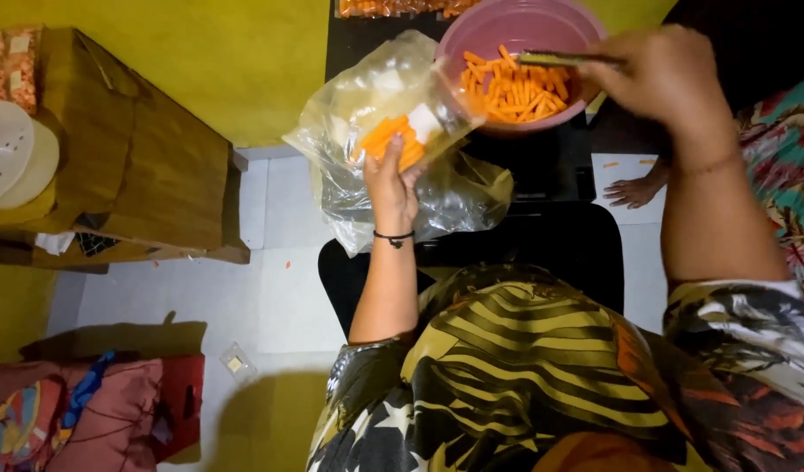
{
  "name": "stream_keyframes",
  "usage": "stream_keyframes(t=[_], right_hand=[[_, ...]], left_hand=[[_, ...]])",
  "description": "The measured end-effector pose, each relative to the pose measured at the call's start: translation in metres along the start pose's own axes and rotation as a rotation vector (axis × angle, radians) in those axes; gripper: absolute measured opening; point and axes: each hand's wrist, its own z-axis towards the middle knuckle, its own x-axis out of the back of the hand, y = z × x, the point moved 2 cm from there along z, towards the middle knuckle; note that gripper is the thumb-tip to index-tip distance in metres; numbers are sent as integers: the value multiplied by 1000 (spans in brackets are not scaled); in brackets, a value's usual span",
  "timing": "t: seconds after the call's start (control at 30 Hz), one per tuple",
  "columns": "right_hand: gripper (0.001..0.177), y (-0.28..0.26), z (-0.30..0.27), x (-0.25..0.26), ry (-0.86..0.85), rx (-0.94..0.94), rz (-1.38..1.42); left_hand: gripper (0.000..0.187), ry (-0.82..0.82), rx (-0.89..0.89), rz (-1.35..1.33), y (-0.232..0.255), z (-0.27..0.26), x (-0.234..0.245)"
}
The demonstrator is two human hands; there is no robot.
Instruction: Packing orange snack sticks into small plastic bags using tongs.
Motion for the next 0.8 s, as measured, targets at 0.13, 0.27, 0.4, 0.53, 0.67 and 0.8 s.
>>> stream_keyframes(t=[0.13,0.27,0.4,0.53,0.67,0.8], right_hand=[[34,-2,37,-51,-96,3,-339],[34,-24,76,-77,-251,56,-303],[45,-51,103,-83,-396,63,-319],[42,-67,109,-96,-346,70,-313],[33,-64,111,-116,-340,110,-415],[51,-40,104,-115,-373,-77,-230]], left_hand=[[54,16,17,-27,8,-7,-2],[46,19,-14,-50,7,-3,3],[30,-3,-39,-82,8,-4,5],[26,-39,-50,-30,10,-4,4],[32,25,-15,-40,1,1,14],[39,10,-28,-48,-1,2,15]])
